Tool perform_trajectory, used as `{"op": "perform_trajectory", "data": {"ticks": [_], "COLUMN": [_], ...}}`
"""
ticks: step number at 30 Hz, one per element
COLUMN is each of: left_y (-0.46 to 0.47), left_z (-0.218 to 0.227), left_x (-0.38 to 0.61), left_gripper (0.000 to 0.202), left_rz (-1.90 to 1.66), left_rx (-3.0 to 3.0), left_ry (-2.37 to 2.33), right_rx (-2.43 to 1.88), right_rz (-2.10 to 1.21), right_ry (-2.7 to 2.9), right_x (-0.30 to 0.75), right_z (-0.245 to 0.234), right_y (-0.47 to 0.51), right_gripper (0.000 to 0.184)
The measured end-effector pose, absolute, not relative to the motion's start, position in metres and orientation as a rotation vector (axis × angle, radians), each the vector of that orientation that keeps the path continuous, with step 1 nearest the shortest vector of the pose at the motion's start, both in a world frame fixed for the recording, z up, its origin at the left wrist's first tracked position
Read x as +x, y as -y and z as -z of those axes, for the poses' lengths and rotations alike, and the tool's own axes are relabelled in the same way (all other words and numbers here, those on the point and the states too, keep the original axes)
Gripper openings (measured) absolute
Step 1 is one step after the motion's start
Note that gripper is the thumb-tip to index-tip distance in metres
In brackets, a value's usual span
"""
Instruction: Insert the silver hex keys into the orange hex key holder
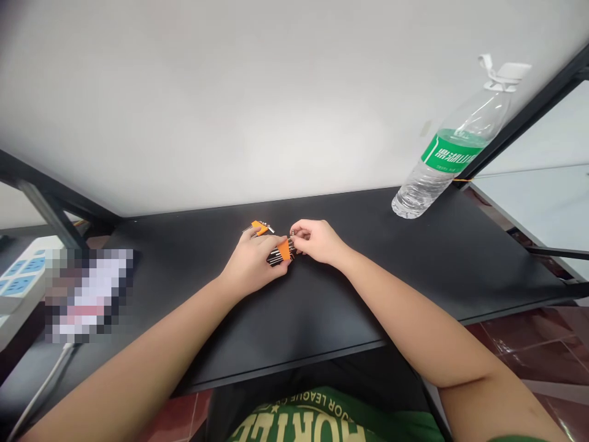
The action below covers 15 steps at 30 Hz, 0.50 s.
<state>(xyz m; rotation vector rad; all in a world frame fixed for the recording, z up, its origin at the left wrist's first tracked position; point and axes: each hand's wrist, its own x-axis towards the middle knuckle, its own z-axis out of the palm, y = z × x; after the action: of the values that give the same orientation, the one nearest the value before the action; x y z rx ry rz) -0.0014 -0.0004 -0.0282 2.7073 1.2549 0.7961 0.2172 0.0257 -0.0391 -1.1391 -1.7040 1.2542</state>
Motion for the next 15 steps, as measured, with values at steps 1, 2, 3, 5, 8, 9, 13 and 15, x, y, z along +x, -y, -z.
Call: {"op": "perform_trajectory", "data": {"ticks": [1,2,3,5,8,9,13,15], "left_y": [0.000,-0.001,-0.001,-0.002,-0.003,-0.003,-0.005,-0.006], "left_z": [0.029,0.029,0.029,0.029,0.029,0.029,0.028,0.028], "left_x": [-0.002,-0.003,-0.003,-0.004,-0.005,-0.005,-0.008,-0.010], "left_gripper": [0.033,0.034,0.034,0.034,0.034,0.034,0.034,0.035], "left_rz": [-0.784,-0.774,-0.765,-0.750,-0.729,-0.725,-0.722,-0.707], "left_rx": [2.693,2.678,2.665,2.639,2.606,2.599,2.596,2.599], "left_ry": [-1.262,-1.265,-1.263,-1.254,-1.244,-1.238,-1.204,-1.200], "right_rx": [-1.139,-1.143,-1.153,-1.185,-1.221,-1.226,-1.236,-1.236], "right_rz": [-1.271,-1.282,-1.283,-1.260,-1.240,-1.252,-1.334,-1.355], "right_ry": [1.704,1.709,1.722,1.765,1.818,1.825,1.820,1.814], "right_x": [0.219,0.221,0.224,0.229,0.235,0.237,0.239,0.239], "right_z": [0.039,0.038,0.038,0.036,0.036,0.036,0.037,0.038], "right_y": [-0.028,-0.029,-0.031,-0.034,-0.038,-0.039,-0.041,-0.041], "right_gripper": [0.016,0.017,0.017,0.018,0.018,0.018,0.018,0.017]}}
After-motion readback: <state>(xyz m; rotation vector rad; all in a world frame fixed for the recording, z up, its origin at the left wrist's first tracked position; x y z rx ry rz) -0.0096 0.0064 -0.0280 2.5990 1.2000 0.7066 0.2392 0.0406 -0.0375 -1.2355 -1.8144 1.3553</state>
